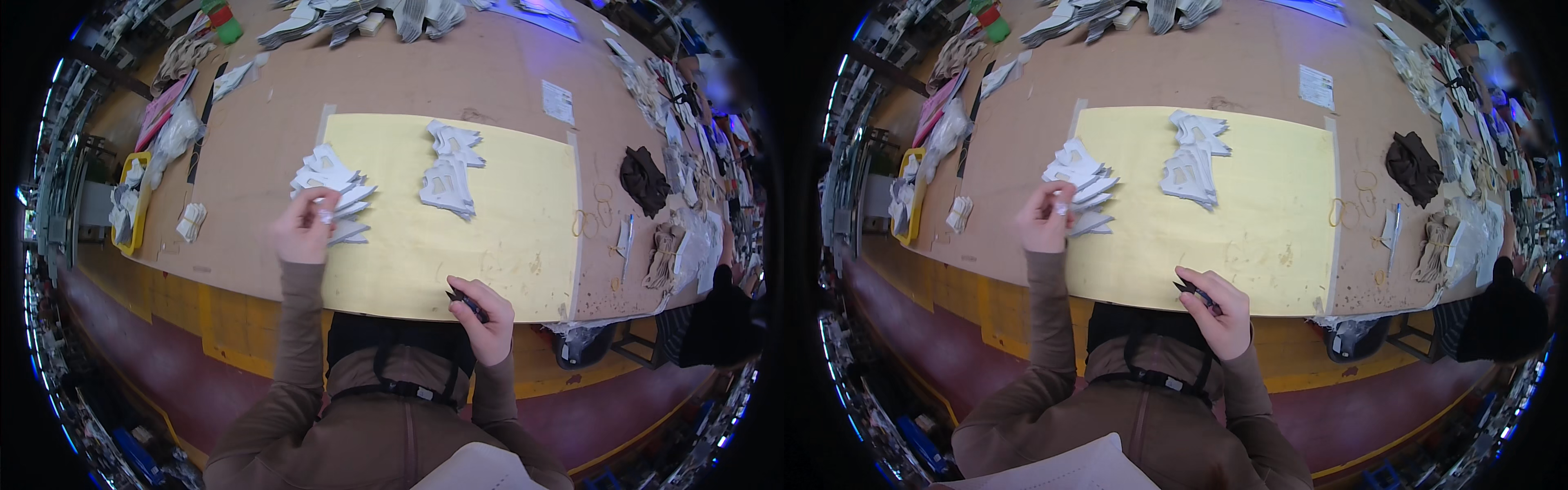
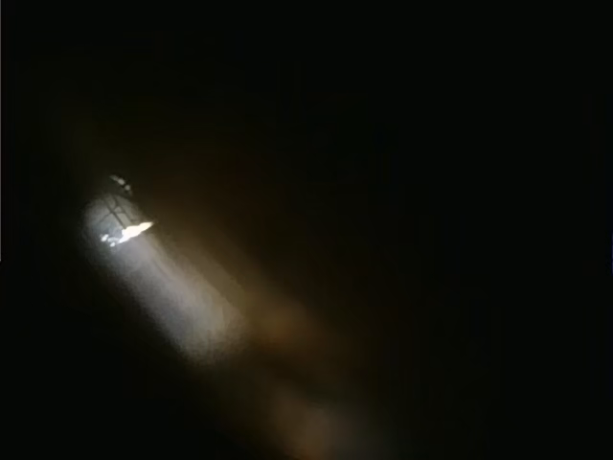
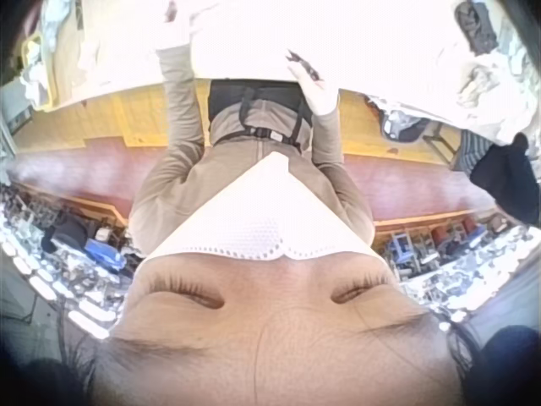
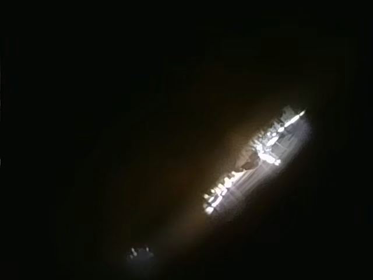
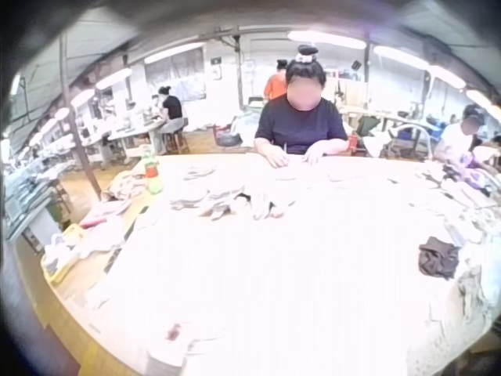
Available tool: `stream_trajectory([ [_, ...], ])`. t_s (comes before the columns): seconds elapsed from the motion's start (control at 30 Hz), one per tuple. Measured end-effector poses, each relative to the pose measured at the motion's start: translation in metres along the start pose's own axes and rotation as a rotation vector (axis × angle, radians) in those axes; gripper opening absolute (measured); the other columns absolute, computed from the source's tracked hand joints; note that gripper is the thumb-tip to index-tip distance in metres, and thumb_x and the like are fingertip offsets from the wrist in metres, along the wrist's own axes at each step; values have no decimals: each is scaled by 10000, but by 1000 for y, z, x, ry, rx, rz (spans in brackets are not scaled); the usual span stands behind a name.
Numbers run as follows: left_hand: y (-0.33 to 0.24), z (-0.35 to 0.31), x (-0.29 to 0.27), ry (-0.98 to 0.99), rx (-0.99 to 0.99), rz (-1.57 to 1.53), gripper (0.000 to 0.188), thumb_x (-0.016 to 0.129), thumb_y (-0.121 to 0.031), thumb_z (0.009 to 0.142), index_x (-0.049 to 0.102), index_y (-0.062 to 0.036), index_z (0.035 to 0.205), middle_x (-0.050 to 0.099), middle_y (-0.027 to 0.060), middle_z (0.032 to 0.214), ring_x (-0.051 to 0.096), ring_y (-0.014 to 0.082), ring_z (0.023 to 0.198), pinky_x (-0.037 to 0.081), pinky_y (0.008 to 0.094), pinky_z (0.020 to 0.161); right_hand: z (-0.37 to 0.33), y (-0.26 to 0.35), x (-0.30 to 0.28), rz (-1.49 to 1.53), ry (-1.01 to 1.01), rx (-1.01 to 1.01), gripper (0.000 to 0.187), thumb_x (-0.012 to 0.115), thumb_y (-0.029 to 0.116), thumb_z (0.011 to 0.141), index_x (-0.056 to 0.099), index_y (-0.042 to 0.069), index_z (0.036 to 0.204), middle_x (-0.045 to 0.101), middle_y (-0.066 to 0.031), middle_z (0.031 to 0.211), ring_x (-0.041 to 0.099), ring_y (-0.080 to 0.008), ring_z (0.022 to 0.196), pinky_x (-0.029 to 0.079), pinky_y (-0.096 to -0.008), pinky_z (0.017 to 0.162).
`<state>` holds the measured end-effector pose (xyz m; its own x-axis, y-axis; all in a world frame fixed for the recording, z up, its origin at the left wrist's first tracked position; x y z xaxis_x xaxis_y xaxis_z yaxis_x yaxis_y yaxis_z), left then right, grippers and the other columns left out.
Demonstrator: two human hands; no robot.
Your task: The person repeatedly picks up small white fabric pieces from a table and uses a small blade to trim their edges. Trimmed pieces are placed into a growing pile on the table. The person handles each piece individually and continues the process for the duration of the clip.
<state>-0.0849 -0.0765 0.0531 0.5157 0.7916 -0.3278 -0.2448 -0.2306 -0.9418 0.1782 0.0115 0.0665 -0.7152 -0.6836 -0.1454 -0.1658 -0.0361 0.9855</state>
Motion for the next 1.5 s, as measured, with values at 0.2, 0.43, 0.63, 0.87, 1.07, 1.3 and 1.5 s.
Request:
stream_trajectory([
  [0.2,-5,-5,105,223,143,38,344,713,-108,851,554,-10,1140,595,57,828,597,140,747,499,273,684,-3,3,5,1,18,-6,304,655,2,817,650,-44,1117,552,-41,766,460,-103,674,364,-228,624],
  [0.43,1,-7,123,247,210,227,438,773,-124,759,531,-48,1116,543,75,850,557,217,797,479,335,722,-11,-9,4,-17,7,-78,327,679,-2,825,661,16,1152,530,-24,744,404,-71,616,325,-215,540],
  [0.63,8,-7,121,209,376,373,278,776,-155,754,600,-16,918,531,90,860,538,265,853,449,368,771,-10,-10,8,43,8,-70,331,681,-10,820,661,10,1150,537,-28,749,408,-69,622,326,-214,539],
  [0.87,-8,-32,97,514,-17,-193,188,723,-90,843,555,-9,867,597,64,888,601,136,794,495,259,724,-6,8,1,-97,-59,-164,341,676,-40,809,659,5,1146,580,-54,780,452,-98,597,360,-227,531],
  [1.07,-19,-63,75,630,-361,-691,372,688,68,825,433,-22,1081,628,91,932,641,134,934,524,246,841,12,7,6,-294,-200,-282,334,685,-51,790,663,3,1119,634,-122,838,622,-206,675,474,-270,587],
  [1.3,-23,-68,60,588,-170,-581,475,692,21,849,391,-13,1215,647,99,896,614,102,840,487,222,764,13,6,11,-346,-188,-322,319,708,-43,767,686,1,1082,632,-113,795,628,-220,657,486,-285,585],
  [1.5,-22,-70,59,560,-130,-593,496,703,26,837,378,-16,1210,649,109,891,632,128,862,500,244,790,12,6,10,-270,-161,-283,319,702,-49,784,684,-2,1099,628,-105,802,600,-179,636,468,-268,569],
])
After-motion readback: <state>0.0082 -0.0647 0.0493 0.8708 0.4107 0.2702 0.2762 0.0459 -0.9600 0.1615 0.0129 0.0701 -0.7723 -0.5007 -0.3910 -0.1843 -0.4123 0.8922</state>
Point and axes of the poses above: each hand's wrist, its own z-axis towards the middle knuckle, its own x-axis out of the palm, y = z × x, the point moved 2 cm from there along z, towards the middle knuckle
